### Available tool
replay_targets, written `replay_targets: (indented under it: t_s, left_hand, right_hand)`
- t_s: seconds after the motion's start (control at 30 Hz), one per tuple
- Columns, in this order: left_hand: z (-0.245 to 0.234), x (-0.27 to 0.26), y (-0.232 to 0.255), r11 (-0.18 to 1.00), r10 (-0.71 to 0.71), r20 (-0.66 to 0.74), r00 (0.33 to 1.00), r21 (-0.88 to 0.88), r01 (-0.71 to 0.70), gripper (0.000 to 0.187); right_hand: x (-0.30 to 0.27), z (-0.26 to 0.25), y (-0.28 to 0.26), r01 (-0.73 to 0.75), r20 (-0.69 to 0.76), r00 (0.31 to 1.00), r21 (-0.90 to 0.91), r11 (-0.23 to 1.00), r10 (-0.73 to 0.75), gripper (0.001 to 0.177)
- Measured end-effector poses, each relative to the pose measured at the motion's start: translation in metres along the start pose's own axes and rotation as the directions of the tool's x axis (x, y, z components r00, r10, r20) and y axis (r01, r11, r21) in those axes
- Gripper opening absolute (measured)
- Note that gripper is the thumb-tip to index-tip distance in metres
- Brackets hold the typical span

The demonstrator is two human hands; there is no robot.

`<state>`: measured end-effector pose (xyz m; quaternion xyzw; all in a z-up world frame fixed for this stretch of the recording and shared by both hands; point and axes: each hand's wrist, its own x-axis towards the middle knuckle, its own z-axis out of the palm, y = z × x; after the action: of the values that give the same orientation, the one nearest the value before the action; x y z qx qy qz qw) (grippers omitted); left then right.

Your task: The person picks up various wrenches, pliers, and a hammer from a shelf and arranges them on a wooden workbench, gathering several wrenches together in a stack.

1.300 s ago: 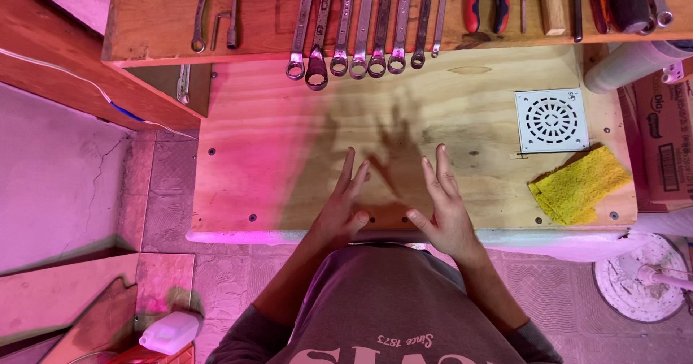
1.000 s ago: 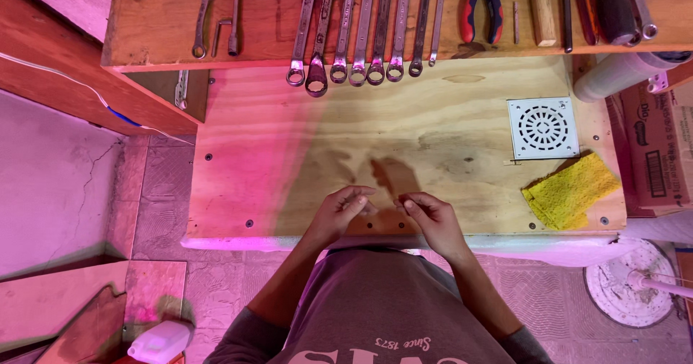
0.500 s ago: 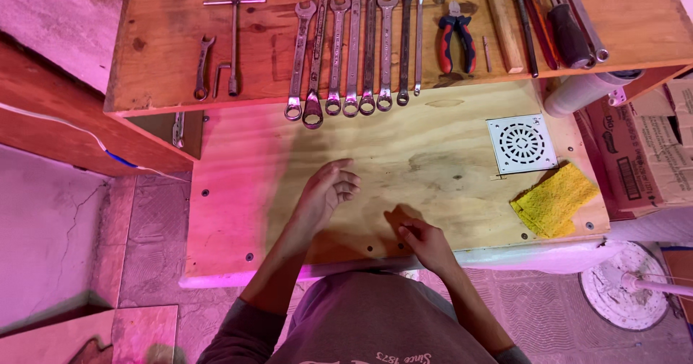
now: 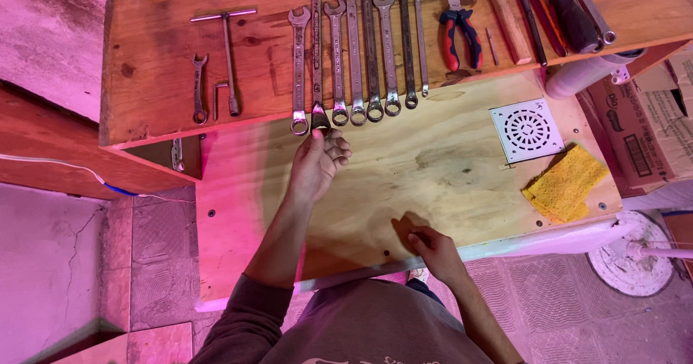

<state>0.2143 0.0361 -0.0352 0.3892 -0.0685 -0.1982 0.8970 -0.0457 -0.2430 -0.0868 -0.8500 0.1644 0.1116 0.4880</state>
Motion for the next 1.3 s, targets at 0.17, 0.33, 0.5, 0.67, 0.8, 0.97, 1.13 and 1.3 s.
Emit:
replay_targets:
  t_s: [0.17, 0.33, 0.5, 0.67, 0.8, 0.97, 1.13, 1.3]
  left_hand:
    - [0.027, -0.003, 0.011, 1.0, 0.013, -0.035, 0.999, 0.007, -0.013, 0.045]
    - [0.028, -0.001, 0.005, 0.988, -0.028, -0.006, 1.0, -0.155, 0.027, 0.039]
    - [0.032, -0.012, -0.001, 0.991, 0.061, 0.029, 0.998, -0.122, -0.057, 0.033]
    - [0.034, -0.035, -0.006, 0.991, 0.133, 0.084, 0.988, 0.017, -0.135, 0.033]
    - [0.04, -0.069, -0.009, 0.966, 0.159, 0.177, 0.971, 0.173, -0.19, 0.03]
    - [0.058, -0.122, -0.006, 0.922, 0.075, 0.253, 0.965, 0.352, -0.164, 0.025]
    - [0.067, -0.153, -0.028, 0.881, -0.112, 0.278, 0.954, 0.471, -0.034, 0.024]
    - [0.04, -0.162, -0.052, 0.816, -0.293, 0.308, 0.905, 0.574, 0.069, 0.023]
  right_hand:
    - [-0.004, 0.007, -0.001, -0.041, -0.022, 0.999, -0.018, 0.999, 0.041, 0.044]
    - [-0.003, 0.006, -0.011, -0.042, -0.035, 0.998, 0.03, 0.999, 0.043, 0.038]
    - [-0.001, 0.0, -0.026, -0.044, -0.021, 0.999, 0.058, 0.997, 0.045, 0.034]
    - [-0.008, -0.016, -0.089, 0.032, -0.027, 0.999, 0.073, 0.997, -0.03, 0.028]
    - [0.008, -0.028, -0.118, 0.368, -0.163, 0.927, 0.209, 0.906, -0.339, 0.023]
    - [0.0, -0.041, -0.198, 0.611, -0.216, 0.775, 0.493, 0.619, -0.593, 0.056]
    - [0.013, -0.047, -0.217, 0.551, -0.249, 0.712, 0.778, 0.301, -0.657, 0.086]
    - [0.03, -0.075, -0.187, 0.392, -0.312, 0.879, 0.903, 0.175, -0.36, 0.083]
